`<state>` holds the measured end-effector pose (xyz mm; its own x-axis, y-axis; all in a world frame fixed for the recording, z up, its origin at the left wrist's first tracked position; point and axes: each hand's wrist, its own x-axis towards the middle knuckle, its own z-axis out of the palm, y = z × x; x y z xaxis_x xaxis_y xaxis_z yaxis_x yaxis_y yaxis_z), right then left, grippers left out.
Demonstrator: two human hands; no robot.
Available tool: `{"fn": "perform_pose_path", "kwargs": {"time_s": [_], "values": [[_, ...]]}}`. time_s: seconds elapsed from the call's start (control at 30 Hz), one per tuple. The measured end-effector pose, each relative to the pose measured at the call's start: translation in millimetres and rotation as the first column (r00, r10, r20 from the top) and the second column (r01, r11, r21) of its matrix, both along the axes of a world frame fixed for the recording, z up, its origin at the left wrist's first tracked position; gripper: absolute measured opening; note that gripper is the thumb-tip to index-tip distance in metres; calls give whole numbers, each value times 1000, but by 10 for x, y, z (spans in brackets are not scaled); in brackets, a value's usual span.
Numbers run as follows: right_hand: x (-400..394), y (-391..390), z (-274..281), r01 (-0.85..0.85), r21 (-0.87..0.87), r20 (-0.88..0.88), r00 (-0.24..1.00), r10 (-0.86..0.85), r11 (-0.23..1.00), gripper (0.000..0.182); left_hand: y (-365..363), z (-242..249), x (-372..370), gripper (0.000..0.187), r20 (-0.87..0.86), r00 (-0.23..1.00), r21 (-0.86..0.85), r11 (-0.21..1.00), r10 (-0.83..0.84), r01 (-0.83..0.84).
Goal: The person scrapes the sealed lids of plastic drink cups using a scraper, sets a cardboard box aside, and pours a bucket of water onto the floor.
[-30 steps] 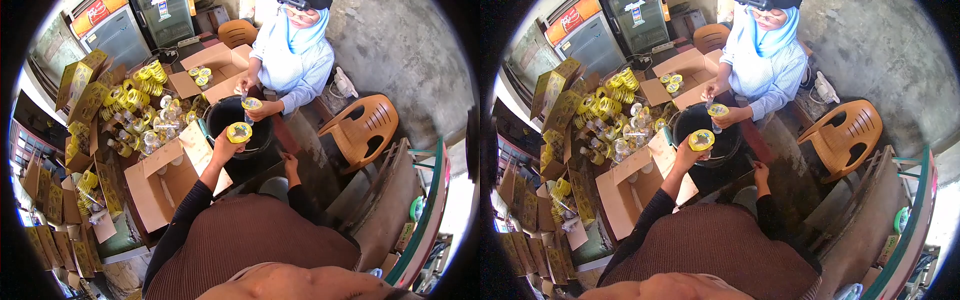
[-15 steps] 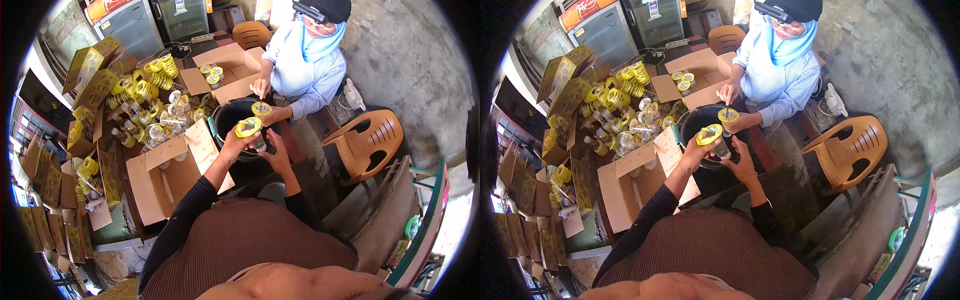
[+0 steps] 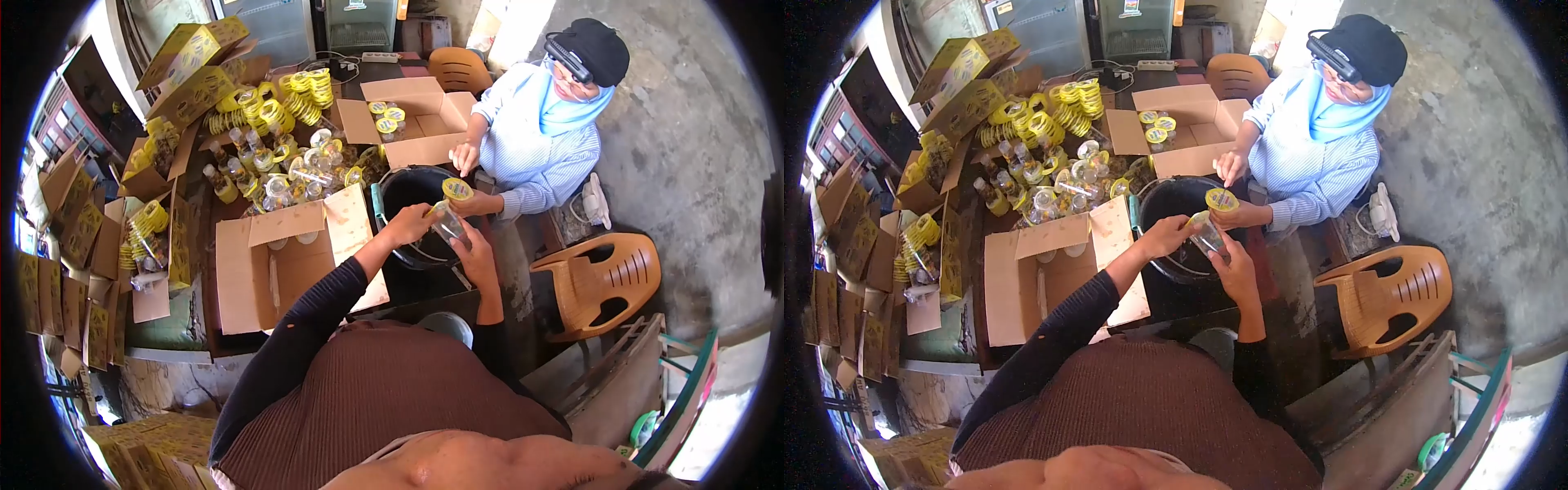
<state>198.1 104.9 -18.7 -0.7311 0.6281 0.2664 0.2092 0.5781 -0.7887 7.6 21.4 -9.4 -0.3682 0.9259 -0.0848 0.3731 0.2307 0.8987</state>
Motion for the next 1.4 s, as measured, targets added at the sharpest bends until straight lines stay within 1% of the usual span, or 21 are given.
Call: {"fn": "perform_pose_path", "kwargs": {"time_s": [0.1,0.17,0.23,0.3,0.33,0.37,0.43,0.5,0.53,0.6,0.77,0.83,0.87,0.93,0.97,1.03,1.1,1.13,1.2,1.3,1.4], "values": [[-37,-12,36,15,-76,-115,993,-24,997,49,150,-418,-90,42,-119,993,-11,1000,2,-3],[-62,-75,191,71,-94,-48,996,-76,993,48,197,-666,-149,38,-519,854,189,972,-22,140],[-82,-116,246,131,-108,18,991,-130,985,48,162,-577,-122,35,-555,831,159,976,-33,146],[-106,-137,244,113,-61,-80,990,-118,992,46,125,-514,-118,33,-590,806,129,980,-44,148],[-115,-123,211,109,-62,-80,990,-113,992,46,101,-498,-125,35,-668,742,135,972,-55,194],[-123,-93,150,128,48,-132,984,-120,991,48,72,-485,-133,40,-738,672,135,962,-62,238],[-129,-82,125,140,153,-181,977,-112,978,49,74,-509,-109,44,-730,681,130,966,-61,225],[-141,-88,142,139,-125,-173,972,-159,982,52,32,-408,-58,47,-763,644,122,967,-54,225],[-162,-99,142,132,-126,-171,973,-152,983,52,54,-474,-68,47,-762,646,121,968,-50,218],[-191,-137,159,123,-159,-241,957,-159,980,50,114,-615,-72,77,-739,672,89,981,-51,172],[-210,-177,272,149,-50,-203,967,-156,988,47,144,-701,-35,80,-726,685,66,987,-55,150],[-207,-169,281,165,11,-187,969,-160,986,46,207,-879,-66,60,-679,734,117,990,20,81],[-203,-171,295,180,73,-184,969,-164,981,46,231,-924,-67,60,-678,735,116,990,19,82],[-198,-170,292,191,136,-181,970,-165,972,46,244,-866,-44,37,-527,840,167,985,126,-43],[-188,-165,265,202,156,-171,970,-175,967,47,237,-840,-25,37,-526,840,168,985,129,-47],[-144,-112,165,207,177,-161,970,-179,962,47,111,-491,70,28,-308,926,164,971,218,-175],[-71,-55,77,-7,50,84,996,3,999,49,43,-325,128,27,-302,928,148,972,218,-181],[-80,-82,71,-8,50,83,997,4,999,49,27,-291,141,27,-298,931,132,975,212,-180],[-107,-140,90,172,190,-40,985,-167,967,50,44,-350,137,26,-314,922,171,969,228,-181],[-85,-77,28,74,153,-12,997,-73,986,49,10,-349,159,25,-311,926,162,972,213,-169],[-125,-144,65,205,170,-53,979,-199,964,50,10,-321,144,23,-321,924,169,973,208,-160]]}}
